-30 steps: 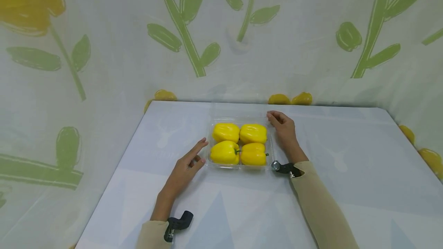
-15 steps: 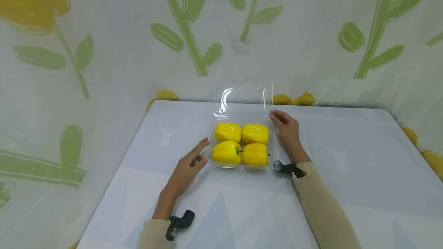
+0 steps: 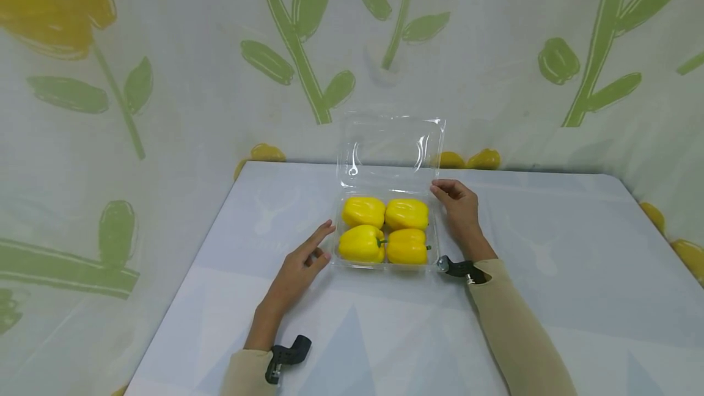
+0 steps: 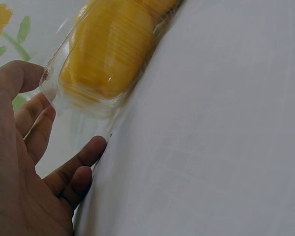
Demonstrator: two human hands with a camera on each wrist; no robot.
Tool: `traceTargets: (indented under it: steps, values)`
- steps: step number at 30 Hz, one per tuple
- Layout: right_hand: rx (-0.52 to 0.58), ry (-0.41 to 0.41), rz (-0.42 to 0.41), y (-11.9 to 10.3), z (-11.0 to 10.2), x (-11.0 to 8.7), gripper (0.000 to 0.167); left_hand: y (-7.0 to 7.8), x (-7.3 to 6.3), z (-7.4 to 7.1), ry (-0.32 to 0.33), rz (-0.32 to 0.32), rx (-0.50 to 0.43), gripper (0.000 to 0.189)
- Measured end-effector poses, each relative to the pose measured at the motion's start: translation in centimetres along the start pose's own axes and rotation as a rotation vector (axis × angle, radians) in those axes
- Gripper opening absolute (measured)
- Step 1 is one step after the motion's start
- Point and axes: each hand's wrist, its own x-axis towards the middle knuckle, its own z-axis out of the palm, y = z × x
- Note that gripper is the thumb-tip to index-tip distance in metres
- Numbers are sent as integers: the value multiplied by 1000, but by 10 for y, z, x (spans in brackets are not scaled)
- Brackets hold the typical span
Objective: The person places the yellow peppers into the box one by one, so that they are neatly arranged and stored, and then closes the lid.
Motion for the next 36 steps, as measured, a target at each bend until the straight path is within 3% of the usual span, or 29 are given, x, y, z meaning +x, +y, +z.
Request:
traceTargets:
  steps: [20,30,36]
  values:
    - [93,-26,12,0,-11,-4,33,2,2,2,0,7,-21,52]
    - [116,-49,21,0,-14,-6,41,1,1,3,-1,5,-20,52]
    - [138,-65,12,2,-13,-9,30,-2,-1,1,0,11,-10,52]
